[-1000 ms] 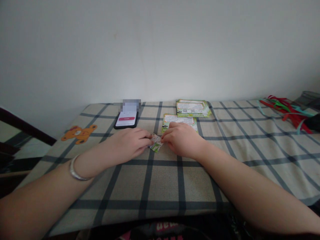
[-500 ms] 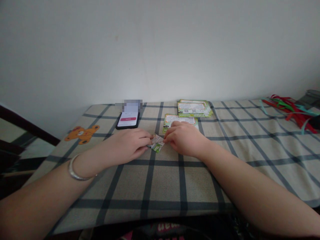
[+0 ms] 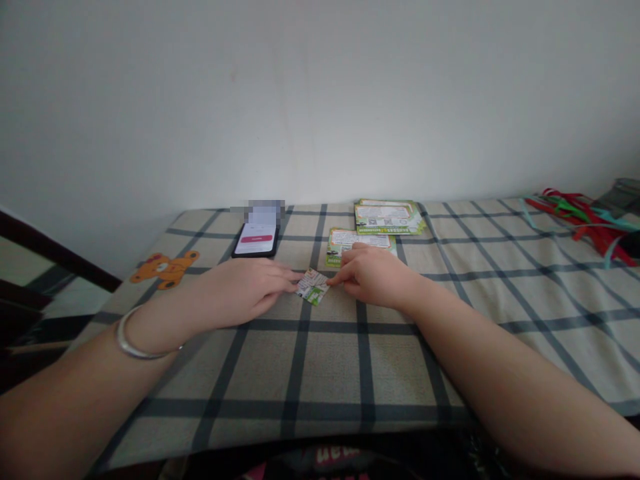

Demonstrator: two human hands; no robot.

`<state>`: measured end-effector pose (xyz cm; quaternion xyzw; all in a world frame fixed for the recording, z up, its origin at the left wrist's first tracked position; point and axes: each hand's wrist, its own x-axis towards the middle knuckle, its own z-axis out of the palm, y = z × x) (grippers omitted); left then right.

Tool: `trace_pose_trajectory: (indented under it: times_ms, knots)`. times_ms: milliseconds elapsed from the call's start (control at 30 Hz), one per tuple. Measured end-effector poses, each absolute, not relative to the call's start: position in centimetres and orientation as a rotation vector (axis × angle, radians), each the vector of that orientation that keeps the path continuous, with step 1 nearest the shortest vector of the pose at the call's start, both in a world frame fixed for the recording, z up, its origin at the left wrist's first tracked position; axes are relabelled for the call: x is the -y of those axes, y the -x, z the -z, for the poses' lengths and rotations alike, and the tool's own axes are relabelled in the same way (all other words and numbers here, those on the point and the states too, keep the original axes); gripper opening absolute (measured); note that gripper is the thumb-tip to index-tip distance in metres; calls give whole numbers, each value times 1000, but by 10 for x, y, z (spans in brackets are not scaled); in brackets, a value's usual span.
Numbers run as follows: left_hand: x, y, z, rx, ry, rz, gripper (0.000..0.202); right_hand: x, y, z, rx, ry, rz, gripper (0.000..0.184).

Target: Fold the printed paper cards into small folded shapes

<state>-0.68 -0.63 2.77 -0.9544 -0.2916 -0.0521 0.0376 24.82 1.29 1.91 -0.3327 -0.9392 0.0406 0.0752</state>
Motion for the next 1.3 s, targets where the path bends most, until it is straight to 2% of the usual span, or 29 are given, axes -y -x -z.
trace_pose_trajectory:
  times_ms: [167, 333, 500, 600, 667, 967, 1300]
  knots:
    - [6, 10, -28, 903, 3000, 85, 43, -14, -248, -20, 2801, 1016, -173, 33]
    - [3, 13, -27, 917, 3045, 56, 40, -15, -248, -20, 2789, 1103, -364, 36]
    - [1, 6, -23, 1022, 2977, 225, 31, -17, -249, -17, 2755, 1193, -480, 38]
    - [1, 0, -16, 1083, 2905, 296, 20, -17, -247, -15, 2717, 1200, -444, 37]
    - [0, -4, -11, 1074, 2886, 340, 19, -17, -246, -14, 2699, 1187, -396, 35]
    - [-1, -6, 10, 1094, 2759, 399, 37, -12, -242, -12, 2694, 1078, -184, 31]
    - [-6, -6, 8, 1168, 2868, 493, 31, -12, -238, -10, 2679, 1054, -39, 21]
